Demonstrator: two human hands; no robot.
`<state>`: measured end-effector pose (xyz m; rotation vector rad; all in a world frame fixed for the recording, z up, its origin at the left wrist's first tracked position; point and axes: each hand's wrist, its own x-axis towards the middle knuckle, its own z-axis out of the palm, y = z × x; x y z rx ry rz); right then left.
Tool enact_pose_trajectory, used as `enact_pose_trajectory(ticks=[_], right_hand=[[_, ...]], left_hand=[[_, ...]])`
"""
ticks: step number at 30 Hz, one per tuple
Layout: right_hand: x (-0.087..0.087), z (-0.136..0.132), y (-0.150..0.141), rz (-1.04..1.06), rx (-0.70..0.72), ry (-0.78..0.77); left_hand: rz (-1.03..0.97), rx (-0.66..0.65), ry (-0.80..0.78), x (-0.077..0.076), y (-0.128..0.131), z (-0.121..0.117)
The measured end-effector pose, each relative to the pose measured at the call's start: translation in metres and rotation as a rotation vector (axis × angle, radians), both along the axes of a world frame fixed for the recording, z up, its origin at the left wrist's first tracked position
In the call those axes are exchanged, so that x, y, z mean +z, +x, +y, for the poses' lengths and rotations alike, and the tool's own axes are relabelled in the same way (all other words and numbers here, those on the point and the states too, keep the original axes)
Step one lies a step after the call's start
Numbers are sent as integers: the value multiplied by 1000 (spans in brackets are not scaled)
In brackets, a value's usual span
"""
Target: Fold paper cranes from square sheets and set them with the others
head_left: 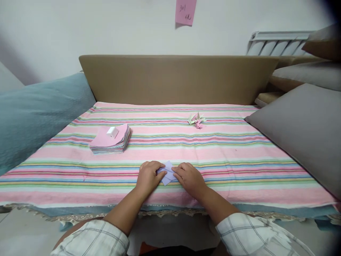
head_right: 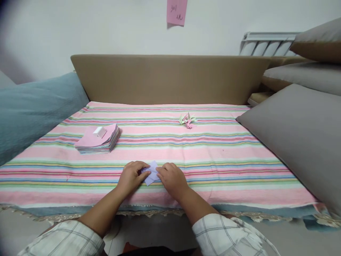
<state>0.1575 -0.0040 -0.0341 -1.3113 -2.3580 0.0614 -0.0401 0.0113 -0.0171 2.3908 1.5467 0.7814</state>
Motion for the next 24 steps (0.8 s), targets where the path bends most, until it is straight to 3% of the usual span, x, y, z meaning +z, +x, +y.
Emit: enact_pose_trajectory(ticks=[5,8,10,16,24], right_hand=[[-1,0,0,49,10,-28],[1,-1,0,133,8,-77],[2,-1,1,215,16,-130],[9,-2,2,378,35,-274],[13,1,-6,299,-63,-325]], left_hand=[[-54,-10,-92,9,-12,4],[-65,-117,-108,13,-20,5],[-48,-173,-102,13,-21,5],[41,-177,-88,10,-17,8],[127,-264,-123,16,-21,18]])
